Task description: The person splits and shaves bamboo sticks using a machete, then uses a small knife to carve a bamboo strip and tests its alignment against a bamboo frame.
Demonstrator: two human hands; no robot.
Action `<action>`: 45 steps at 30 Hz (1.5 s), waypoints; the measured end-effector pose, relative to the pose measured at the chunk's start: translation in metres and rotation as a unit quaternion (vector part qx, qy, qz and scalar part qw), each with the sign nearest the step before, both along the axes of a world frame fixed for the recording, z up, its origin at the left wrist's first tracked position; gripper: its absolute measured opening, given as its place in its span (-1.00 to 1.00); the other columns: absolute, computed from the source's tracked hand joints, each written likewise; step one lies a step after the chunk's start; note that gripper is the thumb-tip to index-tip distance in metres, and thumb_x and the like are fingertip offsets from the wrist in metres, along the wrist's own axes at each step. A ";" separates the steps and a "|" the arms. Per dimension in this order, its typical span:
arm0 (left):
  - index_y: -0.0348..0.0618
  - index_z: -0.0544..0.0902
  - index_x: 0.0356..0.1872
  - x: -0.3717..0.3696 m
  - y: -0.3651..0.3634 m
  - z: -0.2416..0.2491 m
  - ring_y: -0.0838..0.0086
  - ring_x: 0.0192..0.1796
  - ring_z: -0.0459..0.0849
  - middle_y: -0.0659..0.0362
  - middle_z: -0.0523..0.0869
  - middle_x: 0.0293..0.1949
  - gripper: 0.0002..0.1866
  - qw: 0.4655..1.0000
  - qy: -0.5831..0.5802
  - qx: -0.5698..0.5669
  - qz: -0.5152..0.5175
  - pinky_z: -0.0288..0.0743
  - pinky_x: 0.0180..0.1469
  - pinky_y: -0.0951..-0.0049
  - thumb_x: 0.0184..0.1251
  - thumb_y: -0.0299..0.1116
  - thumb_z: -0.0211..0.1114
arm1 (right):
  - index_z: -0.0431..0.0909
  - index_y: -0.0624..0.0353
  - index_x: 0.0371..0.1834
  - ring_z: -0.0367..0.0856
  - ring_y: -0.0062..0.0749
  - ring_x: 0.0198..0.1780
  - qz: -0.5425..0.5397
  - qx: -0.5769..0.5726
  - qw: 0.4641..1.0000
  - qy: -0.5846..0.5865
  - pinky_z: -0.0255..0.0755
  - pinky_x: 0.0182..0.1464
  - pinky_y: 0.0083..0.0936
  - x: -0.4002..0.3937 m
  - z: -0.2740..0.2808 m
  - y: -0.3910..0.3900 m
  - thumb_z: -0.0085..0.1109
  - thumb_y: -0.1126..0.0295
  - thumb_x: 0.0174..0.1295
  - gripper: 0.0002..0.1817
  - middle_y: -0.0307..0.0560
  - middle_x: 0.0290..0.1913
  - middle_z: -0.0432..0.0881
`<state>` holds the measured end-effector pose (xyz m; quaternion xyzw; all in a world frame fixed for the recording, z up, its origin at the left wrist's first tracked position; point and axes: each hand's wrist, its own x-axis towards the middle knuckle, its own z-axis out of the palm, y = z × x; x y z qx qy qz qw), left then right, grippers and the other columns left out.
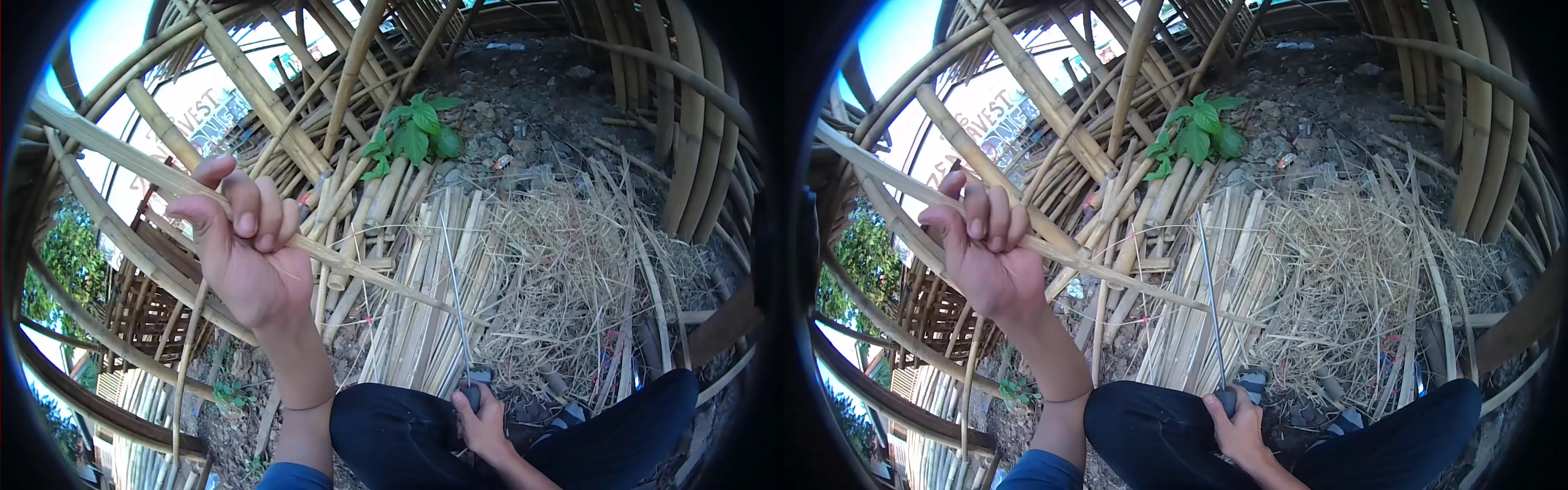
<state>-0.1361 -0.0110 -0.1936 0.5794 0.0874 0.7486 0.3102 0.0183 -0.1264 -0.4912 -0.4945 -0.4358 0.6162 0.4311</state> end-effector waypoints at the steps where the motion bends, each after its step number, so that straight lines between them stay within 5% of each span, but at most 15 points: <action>1: -0.27 0.53 0.05 -0.004 0.003 0.006 0.72 -0.57 0.15 0.36 0.27 -0.55 -0.45 1.000 0.017 0.005 -0.018 0.03 -0.58 0.68 0.58 0.10 -0.08 | 0.53 0.38 -0.10 0.55 -0.49 -0.66 -0.015 -0.003 1.000 0.009 0.43 -0.54 -0.48 0.005 0.004 0.004 0.31 0.10 0.32 -0.54 -0.18 -0.71 0.51; 9: -0.37 0.58 -0.02 0.001 0.020 0.067 0.66 -0.49 0.34 0.31 0.42 -0.50 -0.48 0.997 0.039 0.014 -0.063 0.22 -0.47 0.63 0.62 -0.01 -0.06 | 0.54 0.32 -0.14 0.49 -0.58 -0.47 -0.125 0.054 0.990 -0.043 0.45 -0.39 -0.54 0.052 0.057 0.044 0.64 0.20 -0.05 -0.45 -0.22 -0.49 0.59; 11: -0.37 0.58 -0.03 0.014 0.021 0.074 0.61 -0.45 0.40 0.28 0.48 -0.46 -0.50 0.995 0.055 0.005 -0.078 0.28 -0.42 0.61 0.61 -0.03 -0.03 | 0.54 0.29 -0.08 0.53 -0.56 -0.38 -0.151 0.150 0.975 -0.062 0.48 -0.27 -0.50 0.063 0.061 0.056 0.67 0.25 -0.11 -0.41 -0.23 -0.42 0.60; 14: -0.37 0.58 -0.05 0.029 0.021 0.076 0.58 -0.41 0.45 0.25 0.52 -0.43 -0.52 0.995 0.058 -0.007 -0.084 0.33 -0.39 0.59 0.60 -0.04 0.00 | 0.50 0.27 0.01 0.59 -0.53 -0.30 -0.147 0.166 0.972 -0.079 0.50 -0.17 -0.49 0.076 0.063 0.074 0.69 0.28 -0.16 -0.32 -0.08 -0.13 0.70; 16: -0.39 0.55 -0.03 0.038 0.018 0.080 0.60 -0.40 0.40 0.26 0.48 -0.43 -0.52 0.995 0.048 -0.015 -0.083 0.31 -0.38 0.59 0.61 -0.04 -0.01 | 0.43 0.28 0.01 0.64 -0.53 -0.37 -0.134 0.235 0.962 -0.029 0.53 -0.30 -0.54 0.076 0.068 0.087 0.68 0.36 -0.14 -0.32 0.10 0.13 0.67; 20: -0.40 0.53 -0.02 0.050 0.021 0.077 0.61 -0.39 0.37 0.27 0.45 -0.42 -0.53 0.998 0.021 -0.039 -0.051 0.29 -0.35 0.58 0.62 -0.07 -0.02 | 0.34 0.28 -0.07 0.52 -0.69 -0.62 -0.048 0.143 0.983 0.101 0.37 -0.66 -0.67 0.074 0.088 0.077 0.54 0.57 0.00 -0.47 0.08 0.06 0.71; 27: -0.38 0.54 -0.03 0.049 0.029 0.070 0.69 -0.48 0.30 0.32 0.41 -0.48 -0.64 0.993 -0.027 -0.092 -0.071 0.25 -0.41 0.63 0.50 -0.19 0.23 | 0.35 0.27 -0.11 0.47 -0.68 -0.65 -0.053 0.126 0.988 0.066 0.37 -0.63 -0.62 0.042 0.067 0.083 0.53 0.51 0.05 -0.52 0.01 -0.04 0.75; 29: -0.39 0.54 -0.02 0.048 0.028 0.069 0.68 -0.48 0.30 0.32 0.41 -0.47 -0.62 0.993 -0.025 -0.106 -0.048 0.25 -0.41 0.63 0.50 -0.18 0.23 | 0.30 0.23 -0.07 0.48 -0.67 -0.62 -0.045 0.127 0.990 0.048 0.42 -0.63 -0.63 0.037 0.060 0.087 0.41 0.67 0.10 -0.54 0.10 0.00 0.70; 31: -0.39 0.53 -0.01 0.044 0.029 0.067 0.68 -0.48 0.31 0.30 0.41 -0.47 -0.63 0.993 -0.022 -0.103 -0.045 0.24 -0.40 0.63 0.53 -0.18 0.19 | 0.41 0.29 -0.10 0.63 -0.61 -0.35 -0.084 0.179 0.979 0.043 0.51 -0.31 -0.56 0.033 0.052 0.092 0.57 0.45 0.02 -0.51 -0.03 -0.08 0.76; 35: -0.41 0.53 0.03 0.036 0.026 0.069 0.65 -0.48 0.33 0.26 0.47 -0.45 -0.58 0.997 -0.002 -0.054 -0.052 0.26 -0.40 0.60 0.61 -0.15 0.04 | 0.42 0.29 -0.11 0.65 -0.57 -0.22 -0.096 0.136 0.984 0.057 0.53 -0.18 -0.52 0.033 0.057 0.092 0.56 0.45 0.02 -0.52 0.01 -0.10 0.75; 41: -0.42 0.51 0.08 0.027 0.021 0.071 0.61 -0.49 0.40 0.18 0.58 -0.42 -0.52 0.996 0.006 -0.026 -0.085 0.30 -0.40 0.56 0.63 -0.08 -0.06 | 0.39 0.30 -0.09 0.59 -0.57 -0.54 -0.121 0.129 0.982 0.068 0.46 -0.56 -0.57 0.022 0.056 0.094 0.52 0.51 0.04 -0.53 -0.01 -0.24 0.72; 42: -0.41 0.50 0.09 0.027 0.022 0.071 0.58 -0.47 0.43 0.16 0.60 -0.40 -0.51 0.994 0.016 -0.018 -0.105 0.33 -0.38 0.54 0.63 -0.08 -0.08 | 0.32 0.29 -0.08 0.49 -0.56 -0.68 -0.121 0.149 0.978 0.075 0.34 -0.73 -0.57 0.017 0.053 0.098 0.39 0.65 0.11 -0.57 -0.06 -0.37 0.59; 45: -0.34 0.48 0.16 0.029 0.024 0.069 0.49 -0.31 0.59 0.05 0.69 -0.21 -0.43 0.996 0.044 0.009 -0.082 0.48 -0.20 0.49 0.64 0.03 -0.19 | 0.33 0.31 -0.06 0.48 -0.55 -0.69 -0.118 0.116 0.983 0.082 0.33 -0.74 -0.56 0.011 0.065 0.095 0.39 0.66 0.11 -0.58 -0.07 -0.39 0.58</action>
